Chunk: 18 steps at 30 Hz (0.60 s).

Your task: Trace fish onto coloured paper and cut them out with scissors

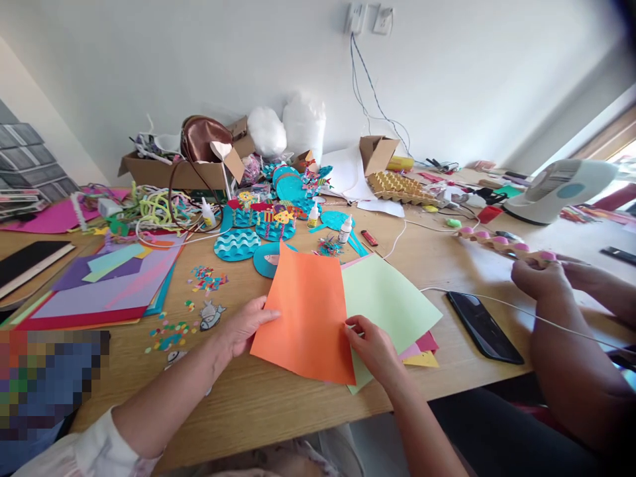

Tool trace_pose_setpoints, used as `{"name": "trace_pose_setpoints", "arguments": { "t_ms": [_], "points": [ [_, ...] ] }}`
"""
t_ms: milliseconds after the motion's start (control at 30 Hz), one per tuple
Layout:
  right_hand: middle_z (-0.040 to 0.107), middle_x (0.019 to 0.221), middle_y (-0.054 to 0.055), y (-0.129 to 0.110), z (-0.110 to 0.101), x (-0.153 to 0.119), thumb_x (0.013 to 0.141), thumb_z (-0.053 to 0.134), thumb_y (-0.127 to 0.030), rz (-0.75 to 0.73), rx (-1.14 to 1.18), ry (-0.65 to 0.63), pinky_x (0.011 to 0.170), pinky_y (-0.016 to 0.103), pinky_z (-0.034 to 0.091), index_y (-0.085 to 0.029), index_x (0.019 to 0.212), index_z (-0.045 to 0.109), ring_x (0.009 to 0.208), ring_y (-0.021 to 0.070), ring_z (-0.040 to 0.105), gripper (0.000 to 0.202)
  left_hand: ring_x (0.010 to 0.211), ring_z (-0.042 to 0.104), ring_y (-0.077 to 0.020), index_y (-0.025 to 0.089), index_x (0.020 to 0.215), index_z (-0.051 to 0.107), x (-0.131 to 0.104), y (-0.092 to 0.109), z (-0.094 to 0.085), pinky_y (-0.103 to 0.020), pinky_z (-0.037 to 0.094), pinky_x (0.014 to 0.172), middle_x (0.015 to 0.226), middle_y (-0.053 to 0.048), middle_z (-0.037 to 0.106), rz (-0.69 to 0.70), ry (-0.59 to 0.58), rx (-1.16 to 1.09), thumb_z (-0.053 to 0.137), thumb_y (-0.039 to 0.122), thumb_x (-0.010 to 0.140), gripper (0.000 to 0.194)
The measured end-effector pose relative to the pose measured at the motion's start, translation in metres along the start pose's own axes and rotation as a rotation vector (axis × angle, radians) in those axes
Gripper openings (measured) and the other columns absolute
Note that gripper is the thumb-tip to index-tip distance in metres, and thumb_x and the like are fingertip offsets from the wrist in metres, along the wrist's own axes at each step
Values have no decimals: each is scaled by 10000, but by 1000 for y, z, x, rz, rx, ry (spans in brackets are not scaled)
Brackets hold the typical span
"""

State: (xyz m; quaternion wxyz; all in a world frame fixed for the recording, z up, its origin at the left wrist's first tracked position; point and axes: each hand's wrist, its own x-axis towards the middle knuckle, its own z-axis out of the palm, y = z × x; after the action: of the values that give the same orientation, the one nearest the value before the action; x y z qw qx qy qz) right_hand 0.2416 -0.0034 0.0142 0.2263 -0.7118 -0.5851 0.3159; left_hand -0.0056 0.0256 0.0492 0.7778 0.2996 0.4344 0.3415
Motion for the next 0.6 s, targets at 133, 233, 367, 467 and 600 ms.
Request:
{"name": "trace_pose_setpoints", "arguments": {
  "t_ms": [133,233,367,467,600],
  "points": [
    [610,660,16,6,-7,0,768,431,-321,15,77,-6,563,273,409,-172,873,580,591,163,572,236,686,684,-221,175,1179,515,-5,9,3,-327,541,637,875,-72,719,66,28,-33,651,114,648,551],
    [620,697,28,7,-13,-3,788,396,-326,14,130,26,582,271,434,-168,891,561,616,162,590,251,694,689,-199,236,1227,488,-16,26,9,-310,552,659,931,-28,716,233,79,-115,614,120,662,590],
    [637,734,26,-7,-16,-13,799,423,-320,-51,67,50,590,275,415,-187,904,558,630,168,591,216,724,691,-196,225,1237,487,-32,47,21,-303,566,673,955,-11,712,370,175,-226,558,99,652,603],
    [652,760,27,-23,-7,-23,816,432,-291,-108,-61,-24,606,267,387,-199,900,563,677,172,590,180,746,693,-217,175,1187,530,-40,56,27,-308,573,664,865,-22,725,360,261,-270,527,110,657,535],
    [657,816,49,-40,15,-31,844,436,-295,-132,-306,-80,600,256,346,-201,963,537,753,190,600,183,811,688,-222,155,1136,555,-43,60,23,-305,565,718,805,-18,731,403,155,-320,522,111,660,479]
  ]
}}
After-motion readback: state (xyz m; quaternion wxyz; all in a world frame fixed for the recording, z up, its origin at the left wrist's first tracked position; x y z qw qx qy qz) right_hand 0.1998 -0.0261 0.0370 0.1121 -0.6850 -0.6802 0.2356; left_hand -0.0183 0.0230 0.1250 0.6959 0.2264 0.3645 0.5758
